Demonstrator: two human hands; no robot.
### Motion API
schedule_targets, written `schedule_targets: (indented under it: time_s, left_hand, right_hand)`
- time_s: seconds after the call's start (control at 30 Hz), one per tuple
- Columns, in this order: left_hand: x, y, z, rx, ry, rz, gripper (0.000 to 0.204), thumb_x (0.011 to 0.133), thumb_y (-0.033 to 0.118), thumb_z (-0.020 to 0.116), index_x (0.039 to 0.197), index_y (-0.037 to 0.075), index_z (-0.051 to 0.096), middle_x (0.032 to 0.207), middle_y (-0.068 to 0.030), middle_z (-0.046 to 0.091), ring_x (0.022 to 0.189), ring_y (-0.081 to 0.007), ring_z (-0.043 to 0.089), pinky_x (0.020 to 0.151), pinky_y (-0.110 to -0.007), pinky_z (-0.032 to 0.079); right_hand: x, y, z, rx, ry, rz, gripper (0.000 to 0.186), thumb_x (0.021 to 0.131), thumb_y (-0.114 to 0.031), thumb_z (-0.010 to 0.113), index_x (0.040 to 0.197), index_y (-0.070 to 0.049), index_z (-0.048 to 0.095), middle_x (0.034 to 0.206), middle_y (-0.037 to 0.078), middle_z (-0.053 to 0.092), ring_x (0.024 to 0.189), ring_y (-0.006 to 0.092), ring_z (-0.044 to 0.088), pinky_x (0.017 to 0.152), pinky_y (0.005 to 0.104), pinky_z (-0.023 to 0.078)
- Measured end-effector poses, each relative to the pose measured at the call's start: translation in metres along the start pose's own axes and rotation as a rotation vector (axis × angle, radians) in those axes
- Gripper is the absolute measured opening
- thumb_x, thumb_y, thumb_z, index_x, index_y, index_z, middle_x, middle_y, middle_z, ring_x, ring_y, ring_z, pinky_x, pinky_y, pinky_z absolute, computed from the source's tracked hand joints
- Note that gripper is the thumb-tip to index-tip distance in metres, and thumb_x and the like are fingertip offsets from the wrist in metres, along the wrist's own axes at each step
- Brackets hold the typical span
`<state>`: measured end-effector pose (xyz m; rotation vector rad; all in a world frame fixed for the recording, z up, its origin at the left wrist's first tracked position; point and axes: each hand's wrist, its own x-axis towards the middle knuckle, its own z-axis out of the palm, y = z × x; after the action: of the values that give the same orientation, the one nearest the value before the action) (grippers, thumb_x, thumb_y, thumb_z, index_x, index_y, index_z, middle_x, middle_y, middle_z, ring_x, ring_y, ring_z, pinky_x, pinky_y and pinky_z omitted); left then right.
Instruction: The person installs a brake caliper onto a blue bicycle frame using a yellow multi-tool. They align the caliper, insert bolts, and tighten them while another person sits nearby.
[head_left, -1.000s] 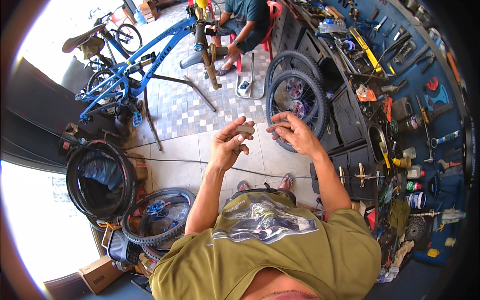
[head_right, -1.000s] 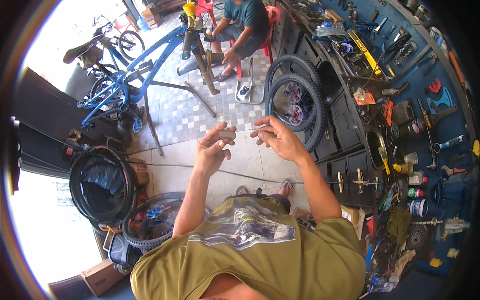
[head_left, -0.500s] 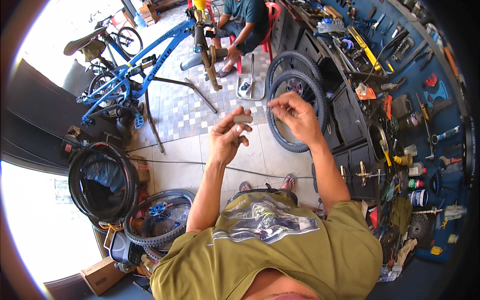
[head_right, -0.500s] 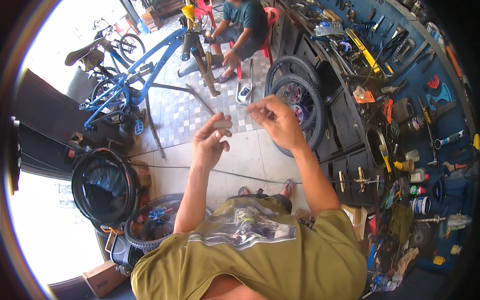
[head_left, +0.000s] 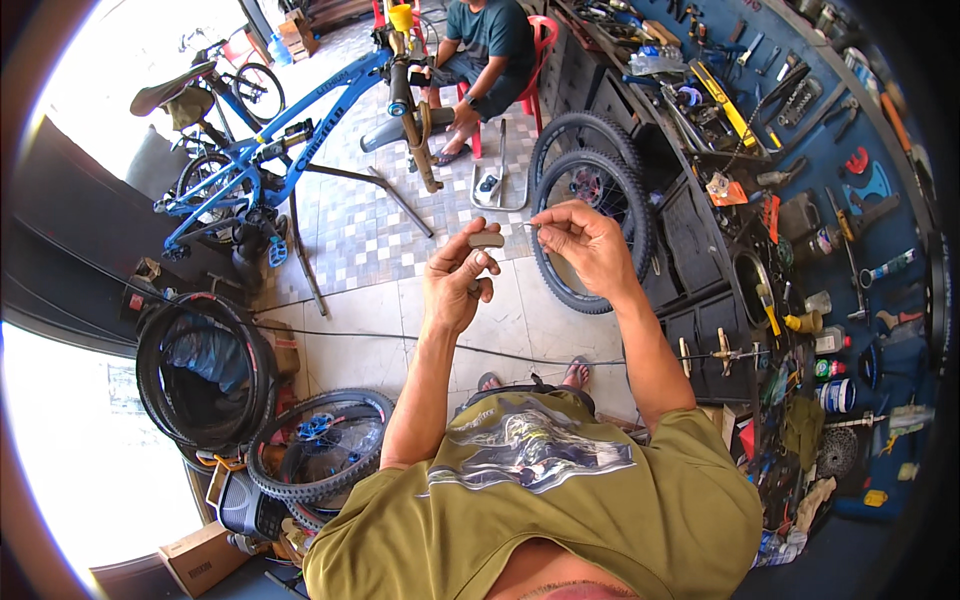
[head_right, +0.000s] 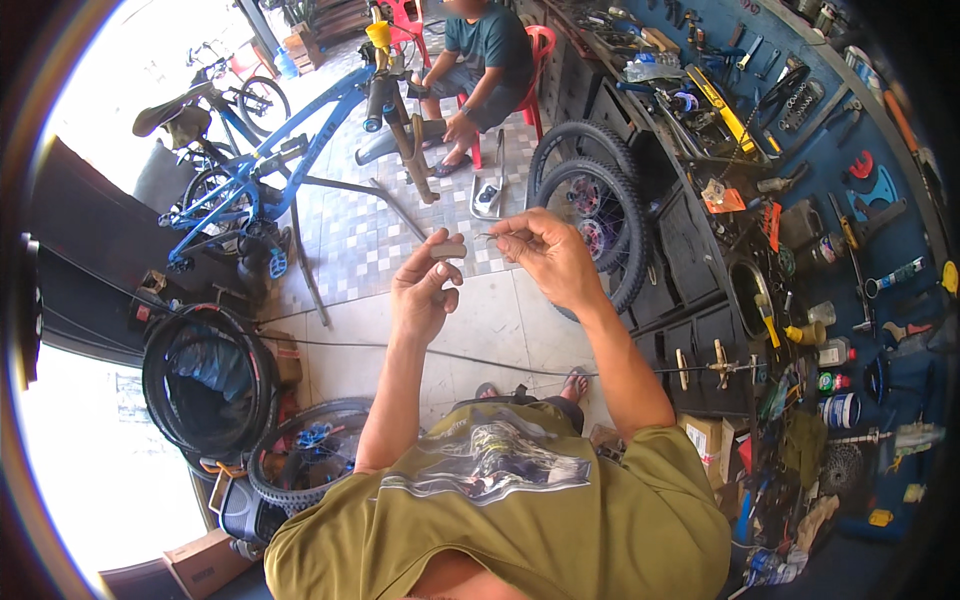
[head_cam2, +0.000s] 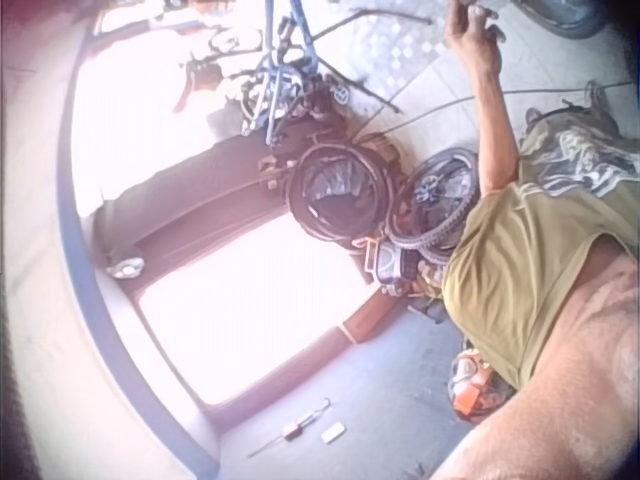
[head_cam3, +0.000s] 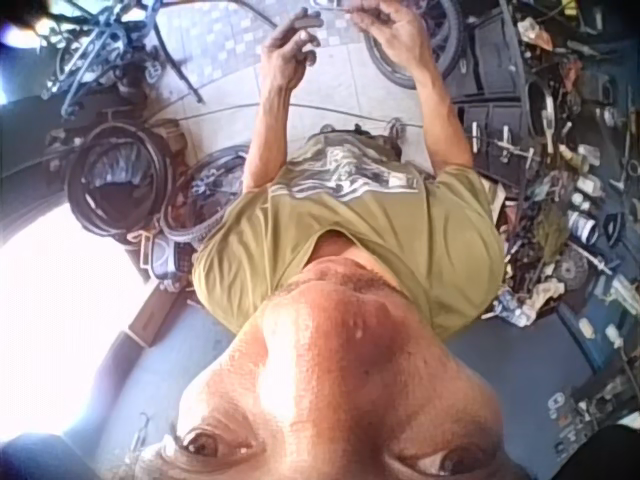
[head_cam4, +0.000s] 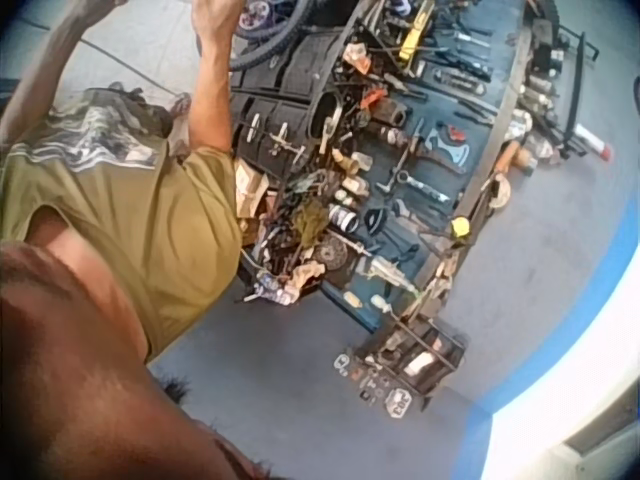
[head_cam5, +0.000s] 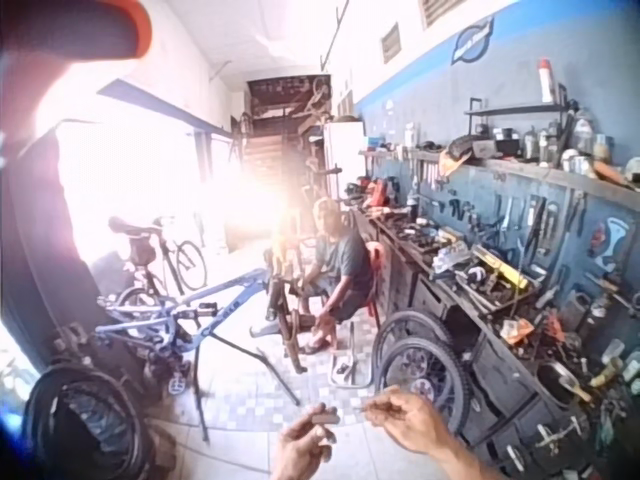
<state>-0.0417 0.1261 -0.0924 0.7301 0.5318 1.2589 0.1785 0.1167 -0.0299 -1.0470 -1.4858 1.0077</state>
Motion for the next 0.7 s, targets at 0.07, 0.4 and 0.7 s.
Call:
schedule_targets:
  time_s: [0.07, 0.4, 0.7]
  left_hand:
    - [0.001, -0.001, 0.001, -0.01, -0.018, 0.007, 0.053, 0.092, 0.005, 0.075, 0.142, 0.004, 0.058, 0.133, -0.0179, 0.066, 0.081, -0.0175, 0.067, 0.048, -0.024, 0.05]
    - [-0.007, -0.003, -0.001, 0.033, -0.118, 0.08, 0.054, 0.09, 0.002, 0.075, 0.141, 0.0, 0.058, 0.127, -0.0199, 0.068, 0.082, -0.0191, 0.07, 0.049, -0.025, 0.054]
    - [-0.012, 0.004, 0.003, 0.166, -0.125, 0.15, 0.055, 0.089, -0.005, 0.074, 0.141, -0.003, 0.057, 0.118, -0.0178, 0.071, 0.082, -0.0175, 0.069, 0.048, -0.025, 0.054]
  right_hand:
    - [0.002, 0.0, -0.001, -0.074, 0.014, -0.068, 0.016, 0.094, -0.008, 0.074, 0.109, -0.002, 0.074, 0.094, 0.001, 0.07, 0.082, 0.0074, 0.064, 0.075, 0.0238, 0.052]
    - [0.013, -0.032, 0.005, -0.112, -0.143, 0.026, 0.017, 0.094, -0.011, 0.074, 0.109, -0.003, 0.077, 0.088, 0.004, 0.073, 0.077, 0.0086, 0.064, 0.071, 0.0258, 0.052]
    - [0.033, -0.044, 0.008, 0.089, -0.363, 0.26, 0.027, 0.095, -0.015, 0.076, 0.115, 0.0, 0.066, 0.076, -0.001, 0.064, 0.062, 0.0037, 0.052, 0.053, 0.0214, 0.042]
